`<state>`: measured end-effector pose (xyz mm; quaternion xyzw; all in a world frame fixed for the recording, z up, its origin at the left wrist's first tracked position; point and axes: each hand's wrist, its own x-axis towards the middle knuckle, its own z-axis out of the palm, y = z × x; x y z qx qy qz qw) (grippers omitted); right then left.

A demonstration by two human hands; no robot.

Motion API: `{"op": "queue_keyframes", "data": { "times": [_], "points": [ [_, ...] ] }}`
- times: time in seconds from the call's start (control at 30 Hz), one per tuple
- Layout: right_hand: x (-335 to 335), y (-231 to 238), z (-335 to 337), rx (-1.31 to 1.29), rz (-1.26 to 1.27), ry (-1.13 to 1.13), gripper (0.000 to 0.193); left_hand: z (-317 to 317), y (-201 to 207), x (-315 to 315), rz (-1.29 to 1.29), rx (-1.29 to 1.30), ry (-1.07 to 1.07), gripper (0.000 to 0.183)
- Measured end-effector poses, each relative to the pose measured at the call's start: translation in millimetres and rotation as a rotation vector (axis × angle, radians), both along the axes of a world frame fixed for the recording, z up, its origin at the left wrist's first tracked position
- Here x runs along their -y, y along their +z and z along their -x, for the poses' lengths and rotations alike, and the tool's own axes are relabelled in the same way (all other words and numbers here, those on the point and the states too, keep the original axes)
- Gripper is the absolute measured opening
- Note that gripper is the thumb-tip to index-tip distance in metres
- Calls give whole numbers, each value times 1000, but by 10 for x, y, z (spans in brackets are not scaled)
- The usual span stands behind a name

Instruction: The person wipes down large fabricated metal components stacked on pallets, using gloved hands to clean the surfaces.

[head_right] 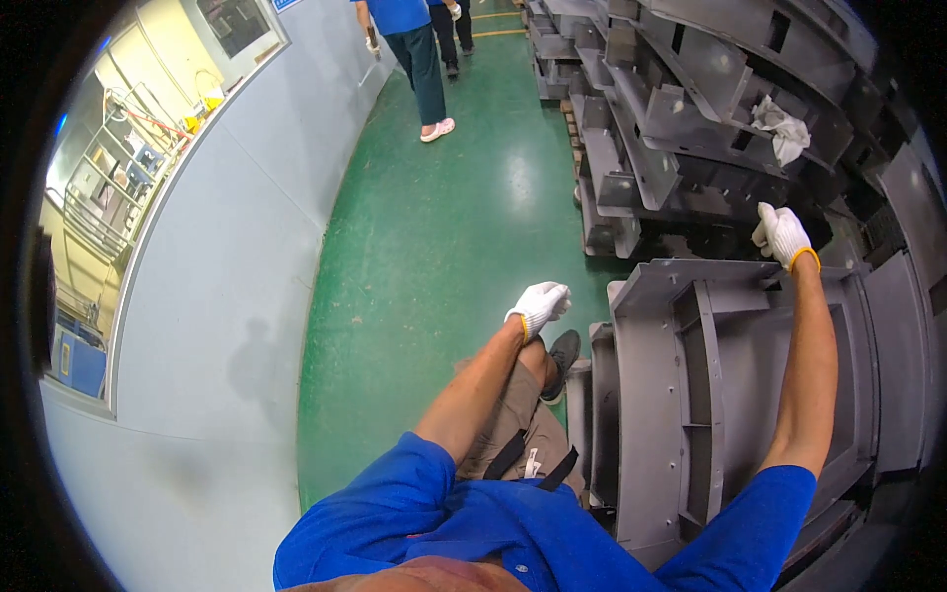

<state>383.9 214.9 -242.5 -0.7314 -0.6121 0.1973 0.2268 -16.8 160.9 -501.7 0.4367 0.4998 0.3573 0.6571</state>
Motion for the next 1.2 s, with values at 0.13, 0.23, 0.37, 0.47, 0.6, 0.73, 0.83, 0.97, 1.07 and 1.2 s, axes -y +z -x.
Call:
{"op": "queue_keyframes", "data": {
  "times": [0.13,0.23,0.37,0.47,0.6,0.73,0.83,0.97,1.07,1.2],
  "points": [
    [9,14,18,1,11,5,64,9,-9,-1,-6,-6,-1,27],
    [16,14,14,15,14,7,64,6,-2,8,-8,-9,-1,28],
    [14,11,10,13,20,16,64,14,10,16,-20,-21,-1,28],
    [13,-2,-12,-1,16,12,64,2,26,22,-12,-17,0,28],
    [4,-9,3,-8,5,-3,63,19,21,20,-18,-27,0,28],
    [14,14,9,-11,32,-21,66,9,39,30,-26,-45,-3,29],
    [21,40,30,5,52,-8,66,18,22,26,-24,-43,1,29],
    [22,-12,1,-4,-5,-3,63,6,22,16,-22,-25,-3,28],
    [9,-10,12,-14,-1,-1,63,14,-8,8,-28,-11,1,28],
    [11,-15,5,-12,1,-5,63,5,-16,8,-16,10,3,28]
  ]
}}
